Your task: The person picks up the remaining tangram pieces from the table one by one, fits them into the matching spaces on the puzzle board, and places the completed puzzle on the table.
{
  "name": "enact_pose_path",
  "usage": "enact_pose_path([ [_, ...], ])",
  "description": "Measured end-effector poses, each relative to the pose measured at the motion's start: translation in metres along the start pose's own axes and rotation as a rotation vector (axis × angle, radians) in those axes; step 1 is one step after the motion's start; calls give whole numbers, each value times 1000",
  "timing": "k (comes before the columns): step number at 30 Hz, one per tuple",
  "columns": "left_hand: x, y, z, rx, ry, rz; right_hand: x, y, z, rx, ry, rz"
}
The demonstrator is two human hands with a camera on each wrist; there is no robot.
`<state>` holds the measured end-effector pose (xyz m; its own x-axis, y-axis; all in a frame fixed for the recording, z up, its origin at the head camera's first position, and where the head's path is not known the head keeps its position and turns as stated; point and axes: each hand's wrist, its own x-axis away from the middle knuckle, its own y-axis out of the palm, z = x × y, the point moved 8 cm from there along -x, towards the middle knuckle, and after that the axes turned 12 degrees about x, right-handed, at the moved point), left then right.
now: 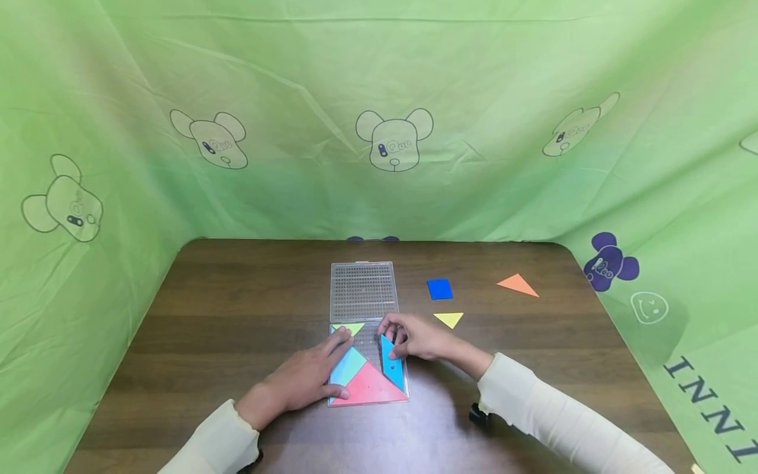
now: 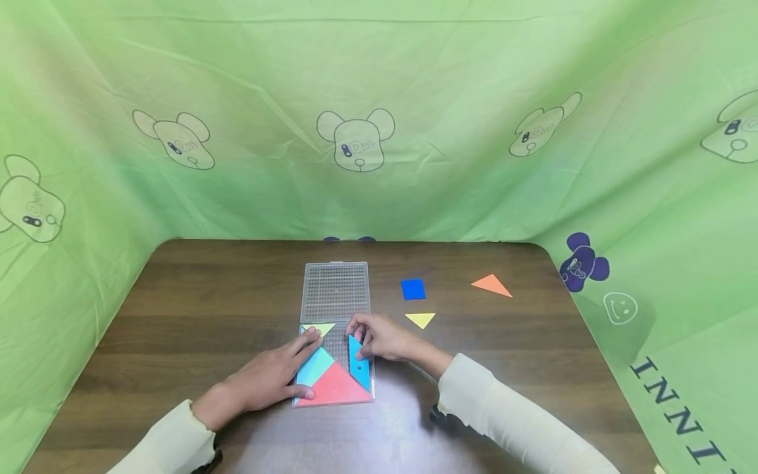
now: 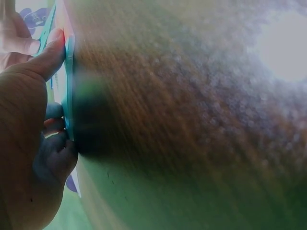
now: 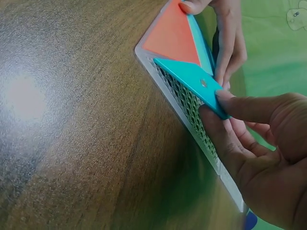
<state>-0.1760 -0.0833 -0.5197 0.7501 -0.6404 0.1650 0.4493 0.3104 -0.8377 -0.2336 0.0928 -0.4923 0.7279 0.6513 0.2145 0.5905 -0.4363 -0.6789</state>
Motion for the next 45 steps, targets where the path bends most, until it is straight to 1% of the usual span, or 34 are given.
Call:
enact_pose_path([
  [6, 0, 1, 0, 0, 0, -3, -1, -1, 2, 101, 19, 24],
  [12, -1, 1, -2, 8, -7, 1, -4, -2, 2, 169, 37, 52],
  [19, 0, 0, -1, -3, 22, 21, -4, -5, 6, 282, 103, 56],
  [23, -1, 1, -2, -6, 16, 14, -5, -3, 7, 302, 111, 51],
  [27, -2, 1, -3, -7, 4, 6, -5, -1, 4, 300, 84, 61],
  [32, -1, 1, -2, -5, 16, 17, -5, -1, -4, 310, 54, 77],
  [37, 0, 0, -1, -3, 27, 28, -7, 1, -8, 341, 80, 86],
  [42, 0, 0, -2, 2, 19, 25, -9, 4, -8, 353, 115, 105],
  [45, -1, 1, -2, -1, 14, 24, -7, 6, -10, 354, 118, 120],
])
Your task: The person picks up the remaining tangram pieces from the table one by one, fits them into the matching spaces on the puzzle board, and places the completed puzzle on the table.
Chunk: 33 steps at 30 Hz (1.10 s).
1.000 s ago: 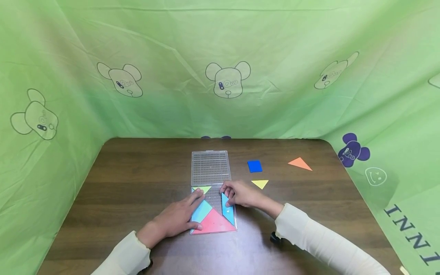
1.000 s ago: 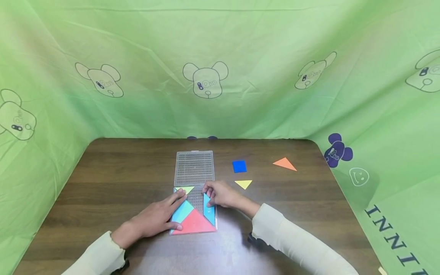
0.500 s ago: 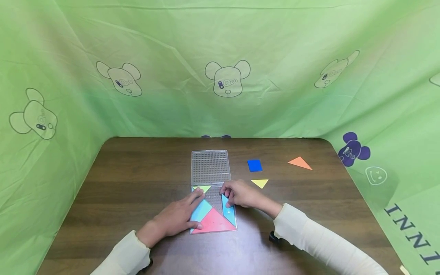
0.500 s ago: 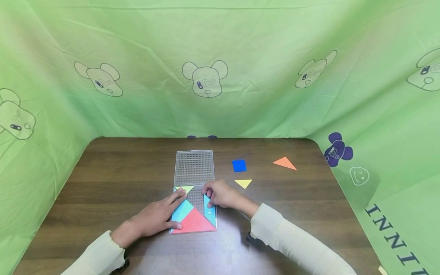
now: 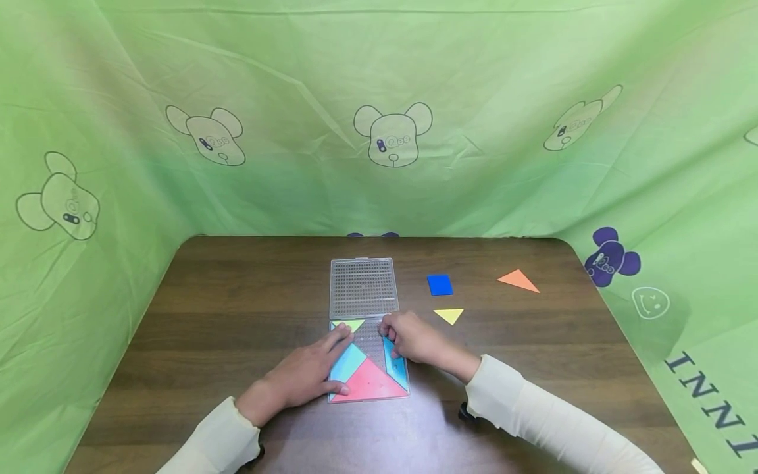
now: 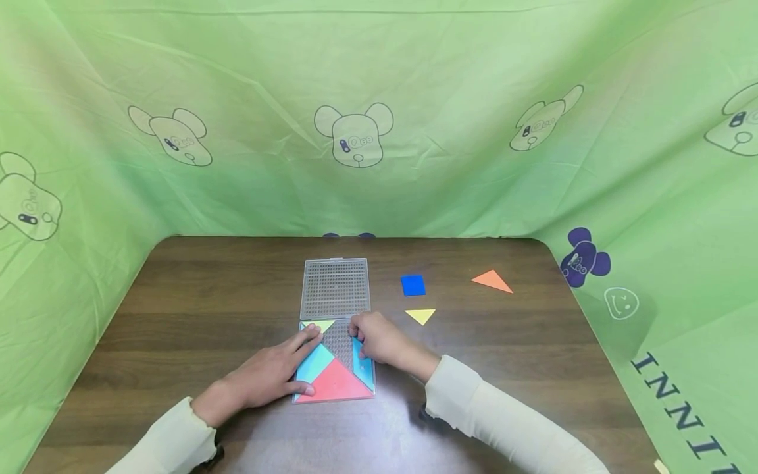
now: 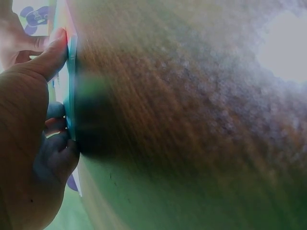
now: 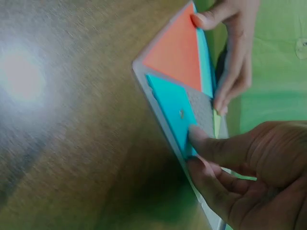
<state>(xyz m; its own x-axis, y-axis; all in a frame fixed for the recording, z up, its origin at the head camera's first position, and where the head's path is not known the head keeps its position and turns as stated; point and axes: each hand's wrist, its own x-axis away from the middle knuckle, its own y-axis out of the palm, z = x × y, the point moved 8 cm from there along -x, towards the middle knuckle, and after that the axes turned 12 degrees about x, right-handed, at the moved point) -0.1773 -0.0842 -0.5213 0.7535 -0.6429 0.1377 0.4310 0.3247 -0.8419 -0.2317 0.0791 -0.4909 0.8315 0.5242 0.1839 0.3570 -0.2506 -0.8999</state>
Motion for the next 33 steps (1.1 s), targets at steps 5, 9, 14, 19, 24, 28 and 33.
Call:
enact_pose_path([
  [5, 0, 0, 0, 2, 0, 1, 4, -1, -3, 21, -2, 24],
  [9, 0, -1, 1, 6, 7, 6, 7, -1, -4, 51, -10, 18],
  [14, 0, -1, 1, 5, 9, 6, 11, -1, -4, 62, -12, -14],
  [19, 1, -2, 1, 17, 1, 6, 15, 0, -8, 103, -39, -5],
  [24, 1, -2, 1, 17, 9, 15, 16, 3, -12, 160, -46, 29],
  [28, 1, -2, 1, 12, 17, 21, 18, 4, -15, 193, -35, 28],
  [33, 2, -3, 1, 14, 18, 22, 19, 5, -18, 230, -29, 29],
])
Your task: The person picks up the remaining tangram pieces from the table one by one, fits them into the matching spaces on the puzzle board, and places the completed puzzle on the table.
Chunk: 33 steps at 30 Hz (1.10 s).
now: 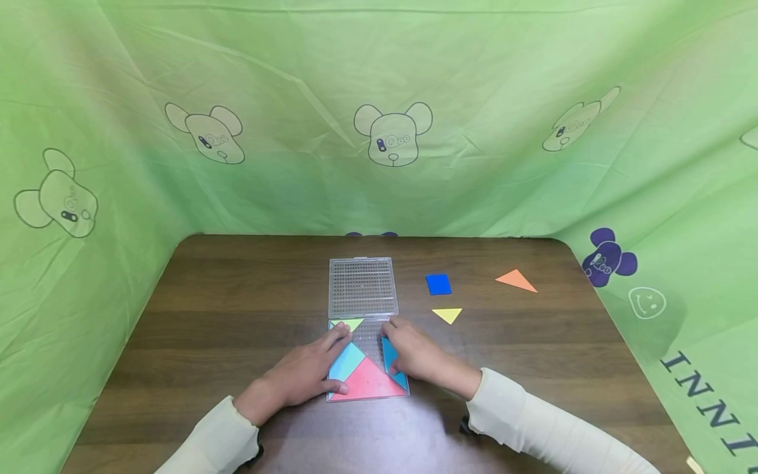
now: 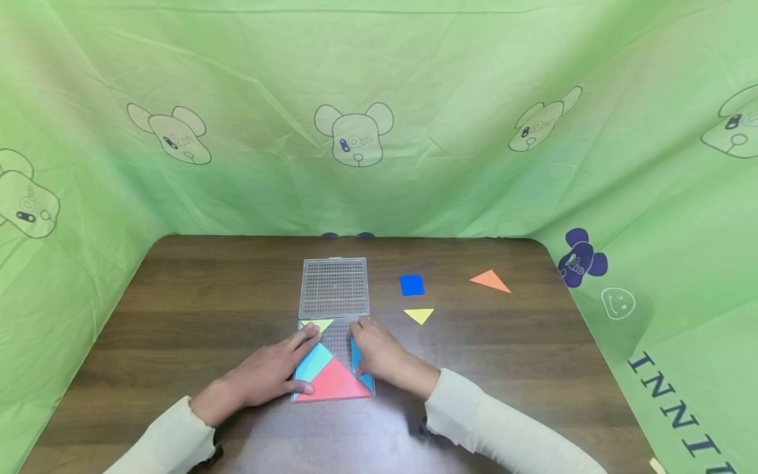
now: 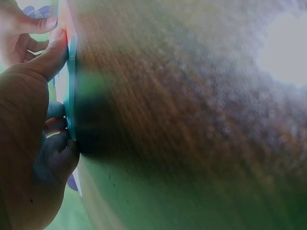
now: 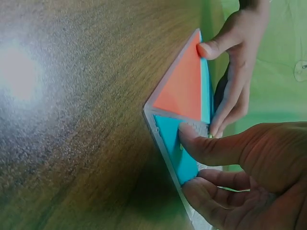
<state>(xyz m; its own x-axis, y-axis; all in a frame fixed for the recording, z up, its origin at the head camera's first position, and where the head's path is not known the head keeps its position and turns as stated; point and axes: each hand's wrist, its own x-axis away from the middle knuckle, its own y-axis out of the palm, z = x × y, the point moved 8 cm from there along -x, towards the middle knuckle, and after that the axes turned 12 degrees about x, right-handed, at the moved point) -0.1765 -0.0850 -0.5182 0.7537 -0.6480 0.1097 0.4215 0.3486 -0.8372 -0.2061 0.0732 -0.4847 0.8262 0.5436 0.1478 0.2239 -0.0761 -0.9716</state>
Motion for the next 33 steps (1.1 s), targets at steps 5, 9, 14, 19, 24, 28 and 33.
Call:
enact_pose_path([
  [5, 1, 0, 0, 3, -15, -6, 1, 0, -1, 3, -1, 4],
  [9, 1, 1, -1, 8, -26, -10, 4, 0, -2, 9, -18, 20],
  [14, 1, 1, -2, 4, -24, -5, 7, -2, -3, 9, -38, 46],
  [19, 0, 2, -2, -4, -14, -3, 11, -9, -2, -12, -63, 78],
  [24, -1, 1, -1, -8, -9, -1, 9, -29, 18, 12, -40, 139],
  [28, -1, 1, 1, -7, 1, 0, -2, -47, 56, 87, 38, 181],
  [33, 0, 1, 1, 4, -2, 0, -21, -56, 111, 77, 152, 143],
])
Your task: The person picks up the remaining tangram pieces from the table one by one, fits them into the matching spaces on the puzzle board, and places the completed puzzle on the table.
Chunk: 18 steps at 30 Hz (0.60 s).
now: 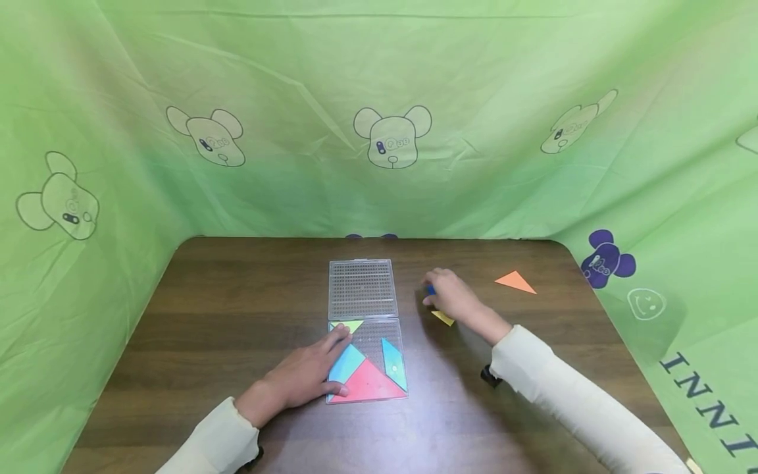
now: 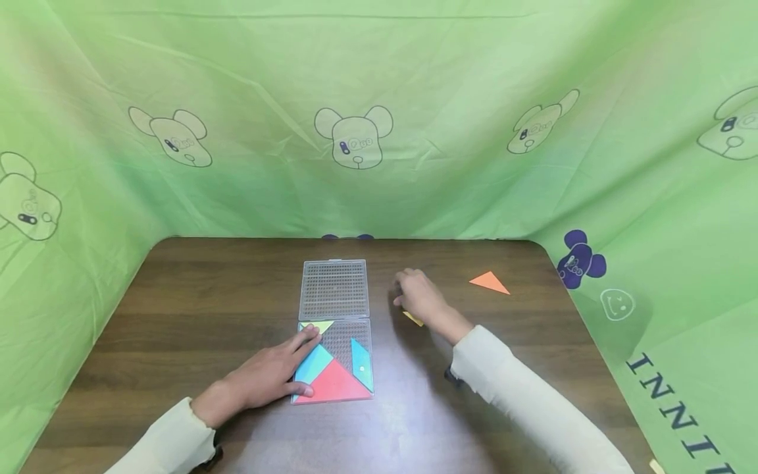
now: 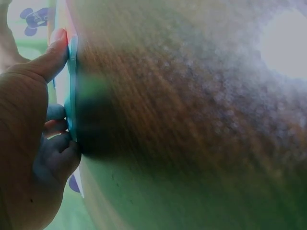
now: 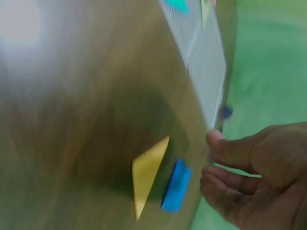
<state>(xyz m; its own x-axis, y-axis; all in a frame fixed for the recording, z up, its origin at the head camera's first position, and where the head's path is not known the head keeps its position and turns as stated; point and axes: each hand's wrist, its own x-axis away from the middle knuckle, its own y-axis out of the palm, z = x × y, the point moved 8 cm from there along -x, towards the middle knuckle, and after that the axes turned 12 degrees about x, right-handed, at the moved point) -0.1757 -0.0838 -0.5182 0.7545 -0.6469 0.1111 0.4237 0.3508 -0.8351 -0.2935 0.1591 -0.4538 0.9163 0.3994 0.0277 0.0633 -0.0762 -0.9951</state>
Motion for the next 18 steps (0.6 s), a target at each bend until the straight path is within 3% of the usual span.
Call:
enact_pose_path([
  [6, 0, 0, -1, 22, -5, 0, -20, 11, 30, 53, -6, -84],
  [18, 2, 3, -3, 38, -18, -2, -37, 20, 43, 28, -35, -99],
])
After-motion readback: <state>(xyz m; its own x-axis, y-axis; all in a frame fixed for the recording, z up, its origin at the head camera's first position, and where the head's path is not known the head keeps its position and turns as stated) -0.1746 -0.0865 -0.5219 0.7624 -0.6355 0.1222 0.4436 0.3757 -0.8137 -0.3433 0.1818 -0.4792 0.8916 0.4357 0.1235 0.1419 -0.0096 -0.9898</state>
